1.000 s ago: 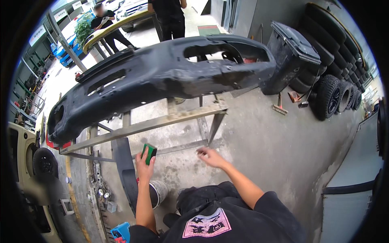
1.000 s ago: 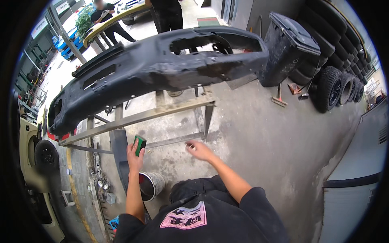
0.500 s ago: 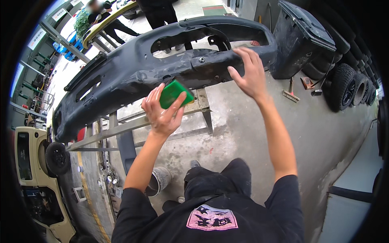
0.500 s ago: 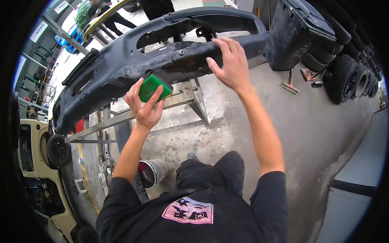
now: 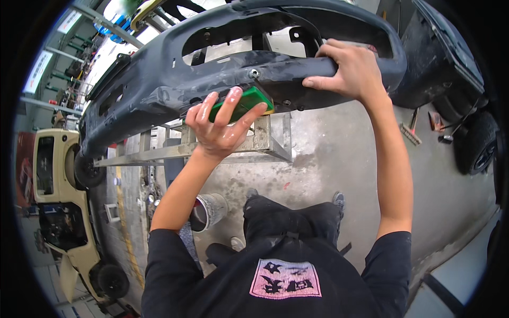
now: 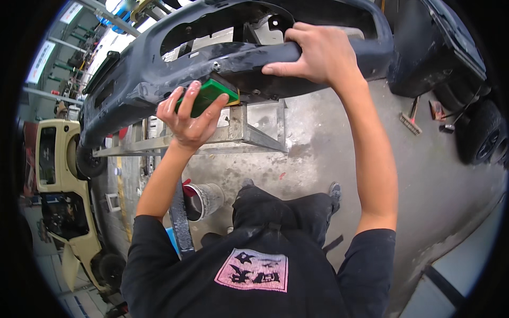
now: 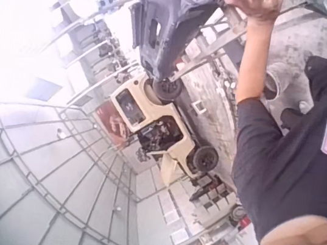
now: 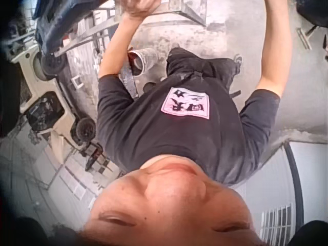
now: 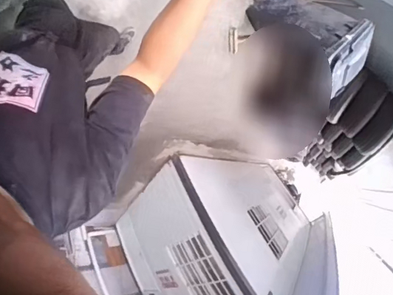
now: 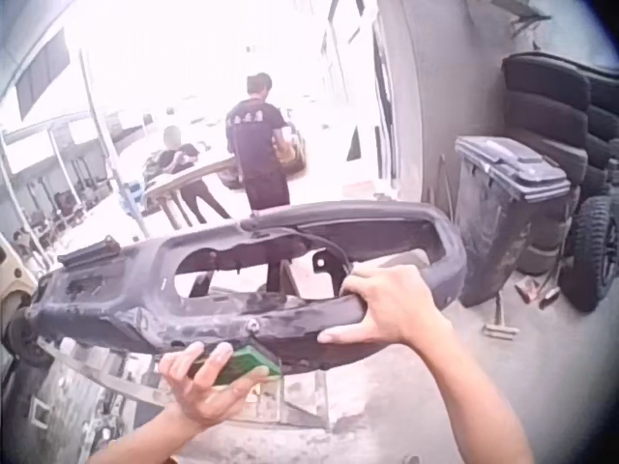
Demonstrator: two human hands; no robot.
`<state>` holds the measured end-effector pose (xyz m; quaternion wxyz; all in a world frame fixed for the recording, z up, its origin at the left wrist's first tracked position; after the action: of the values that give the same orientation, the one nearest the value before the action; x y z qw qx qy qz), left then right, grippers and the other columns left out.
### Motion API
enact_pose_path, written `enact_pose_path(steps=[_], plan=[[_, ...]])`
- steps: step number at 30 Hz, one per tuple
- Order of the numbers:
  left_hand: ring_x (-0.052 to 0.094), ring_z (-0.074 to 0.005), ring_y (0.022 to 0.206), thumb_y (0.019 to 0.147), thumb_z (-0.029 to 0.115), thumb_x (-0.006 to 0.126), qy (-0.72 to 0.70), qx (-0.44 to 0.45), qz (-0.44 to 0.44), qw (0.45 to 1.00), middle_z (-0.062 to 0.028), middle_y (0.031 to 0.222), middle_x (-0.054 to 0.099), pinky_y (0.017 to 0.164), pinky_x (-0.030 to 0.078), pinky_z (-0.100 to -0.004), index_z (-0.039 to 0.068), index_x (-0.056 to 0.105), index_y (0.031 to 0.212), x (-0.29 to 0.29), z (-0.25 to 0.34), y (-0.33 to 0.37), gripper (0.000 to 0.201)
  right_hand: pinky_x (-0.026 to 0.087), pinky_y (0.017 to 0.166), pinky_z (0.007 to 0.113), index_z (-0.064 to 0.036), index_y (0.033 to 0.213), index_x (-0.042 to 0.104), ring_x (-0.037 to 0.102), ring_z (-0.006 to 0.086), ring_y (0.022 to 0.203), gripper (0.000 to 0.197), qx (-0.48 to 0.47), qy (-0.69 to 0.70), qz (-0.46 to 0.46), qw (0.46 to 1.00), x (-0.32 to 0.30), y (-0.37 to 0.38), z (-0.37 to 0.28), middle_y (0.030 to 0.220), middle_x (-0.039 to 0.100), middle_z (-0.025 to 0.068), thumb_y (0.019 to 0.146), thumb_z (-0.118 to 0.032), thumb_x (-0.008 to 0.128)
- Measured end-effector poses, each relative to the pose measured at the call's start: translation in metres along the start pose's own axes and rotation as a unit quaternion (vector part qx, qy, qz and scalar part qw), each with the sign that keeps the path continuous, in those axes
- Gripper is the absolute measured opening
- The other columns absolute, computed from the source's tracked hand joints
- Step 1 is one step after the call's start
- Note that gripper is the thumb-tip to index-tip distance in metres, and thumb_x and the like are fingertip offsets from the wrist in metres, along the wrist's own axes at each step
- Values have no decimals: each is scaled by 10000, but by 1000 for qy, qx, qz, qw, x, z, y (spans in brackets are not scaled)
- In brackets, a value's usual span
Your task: The person uses a green sanding block to sand the surface of a black car bumper mounted on a metal stand. They repeatedly dip the block into a bucket of water and continue sanding different sections of the bumper. Another person is visible in the background working on a separate part.
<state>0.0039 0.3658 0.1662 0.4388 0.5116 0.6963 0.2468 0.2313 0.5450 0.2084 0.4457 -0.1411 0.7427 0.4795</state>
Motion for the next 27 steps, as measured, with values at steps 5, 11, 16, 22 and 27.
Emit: enact_pose_path(steps=[5,11,16,22,27], plan=[[510,-229,1123,839,274,748,14,31,7,999,14,1319,582,923,352,-375,465,750,1134,11,19,16,352,545,700,402,-41,891,742,690,316,775,775,14,-5,20,1000,0,-3,0,838,681,81,673,-785,708],[505,-222,1136,809,508,805,34,36,24,998,74,1295,602,894,350,-364,490,729,1119,15,17,11,320,551,647,387,-34,805,728,692,309,714,764,-8,-12,70,997,-3,-3,5,792,688,88,678,-787,710],[485,-243,1133,866,488,750,68,-4,-6,998,25,1305,583,906,348,-380,499,721,1170,4,9,-16,305,496,667,386,-48,879,711,669,295,752,681,8,-5,39,999,0,-3,-3,801,647,64,662,-693,749],[475,-243,1114,880,321,744,79,-4,-3,997,1,1315,574,908,337,-386,490,738,1148,3,15,-14,317,492,667,389,-50,896,718,668,294,743,670,19,-13,17,1000,-2,-4,-4,795,649,61,666,-678,747],[468,-254,1122,866,286,744,67,-16,10,998,-8,1314,561,908,335,-389,486,740,1151,1,-1,-18,348,494,656,384,-53,894,714,662,296,720,671,1,-14,46,999,1,-3,-3,784,643,67,665,-683,742]])
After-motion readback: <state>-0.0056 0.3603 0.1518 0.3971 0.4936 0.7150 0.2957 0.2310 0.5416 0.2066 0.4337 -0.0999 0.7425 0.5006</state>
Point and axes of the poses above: each hand's wrist, its own y-axis towards the middle knuckle, its own x-axis out of the palm, z = x × y, the point moved 3 cm from there along y, towards the middle knuckle
